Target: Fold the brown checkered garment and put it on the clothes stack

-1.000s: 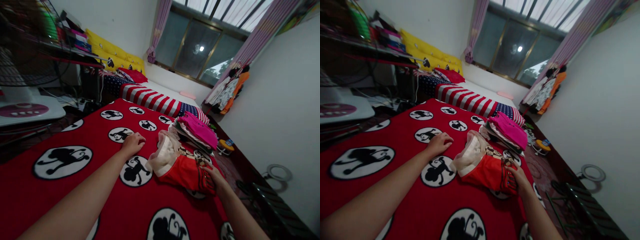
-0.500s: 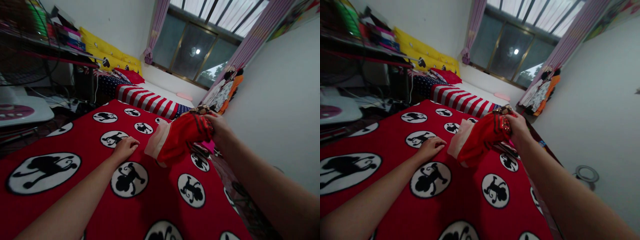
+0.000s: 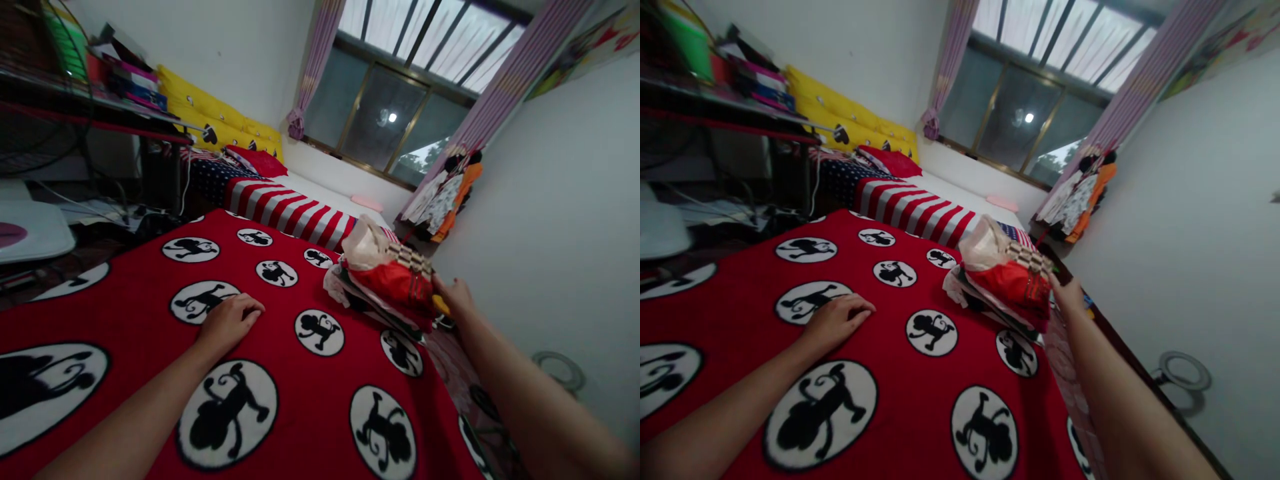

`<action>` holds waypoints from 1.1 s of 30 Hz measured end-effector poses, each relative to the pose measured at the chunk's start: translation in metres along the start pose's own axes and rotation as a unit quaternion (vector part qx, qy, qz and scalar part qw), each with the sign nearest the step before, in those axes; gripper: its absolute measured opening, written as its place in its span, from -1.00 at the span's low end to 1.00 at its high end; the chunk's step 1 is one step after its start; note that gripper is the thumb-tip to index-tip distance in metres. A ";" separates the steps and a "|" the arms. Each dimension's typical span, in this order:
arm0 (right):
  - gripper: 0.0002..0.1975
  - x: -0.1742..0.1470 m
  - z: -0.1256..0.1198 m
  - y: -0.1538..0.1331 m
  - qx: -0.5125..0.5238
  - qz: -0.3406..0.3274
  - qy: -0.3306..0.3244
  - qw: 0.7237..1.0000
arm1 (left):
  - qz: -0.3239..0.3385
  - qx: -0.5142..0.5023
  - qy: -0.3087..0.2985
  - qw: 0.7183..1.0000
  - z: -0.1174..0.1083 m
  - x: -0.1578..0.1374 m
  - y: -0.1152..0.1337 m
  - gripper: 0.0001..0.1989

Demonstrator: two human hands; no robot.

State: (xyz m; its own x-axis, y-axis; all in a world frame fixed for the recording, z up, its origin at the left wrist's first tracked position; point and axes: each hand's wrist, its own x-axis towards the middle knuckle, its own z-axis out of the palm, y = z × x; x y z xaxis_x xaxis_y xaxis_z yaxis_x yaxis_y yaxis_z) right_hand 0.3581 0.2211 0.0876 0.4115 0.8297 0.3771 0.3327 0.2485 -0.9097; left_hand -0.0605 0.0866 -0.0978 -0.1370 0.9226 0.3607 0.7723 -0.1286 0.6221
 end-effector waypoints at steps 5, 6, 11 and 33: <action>-0.55 -0.100 0.017 0.059 -0.050 -0.075 -0.006 0.996 | 0.000 0.007 -0.004 1.000 0.000 0.001 -0.001 -0.77; -0.55 -0.130 0.025 0.061 -0.031 -0.073 -0.054 0.995 | 0.004 0.007 -0.004 1.000 0.000 0.000 -0.001 -0.77; -0.75 -0.278 0.061 0.043 0.106 0.028 -0.297 0.948 | 0.030 0.000 -0.015 0.999 -0.001 -0.002 -0.005 -0.76; -0.70 -0.337 0.055 0.031 0.070 -0.042 -0.377 0.923 | 0.066 -0.020 -0.007 0.998 -0.007 -0.008 0.000 -0.78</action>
State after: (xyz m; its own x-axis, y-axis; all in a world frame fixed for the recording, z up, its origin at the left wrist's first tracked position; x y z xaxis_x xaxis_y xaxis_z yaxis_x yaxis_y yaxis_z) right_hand 0.1833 -0.0233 -0.0770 -0.3344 0.9039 0.2667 0.2022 0.3452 -0.9165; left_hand -0.0634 0.0764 -0.0962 -0.0267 0.9020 0.4310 0.7577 -0.2630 0.5972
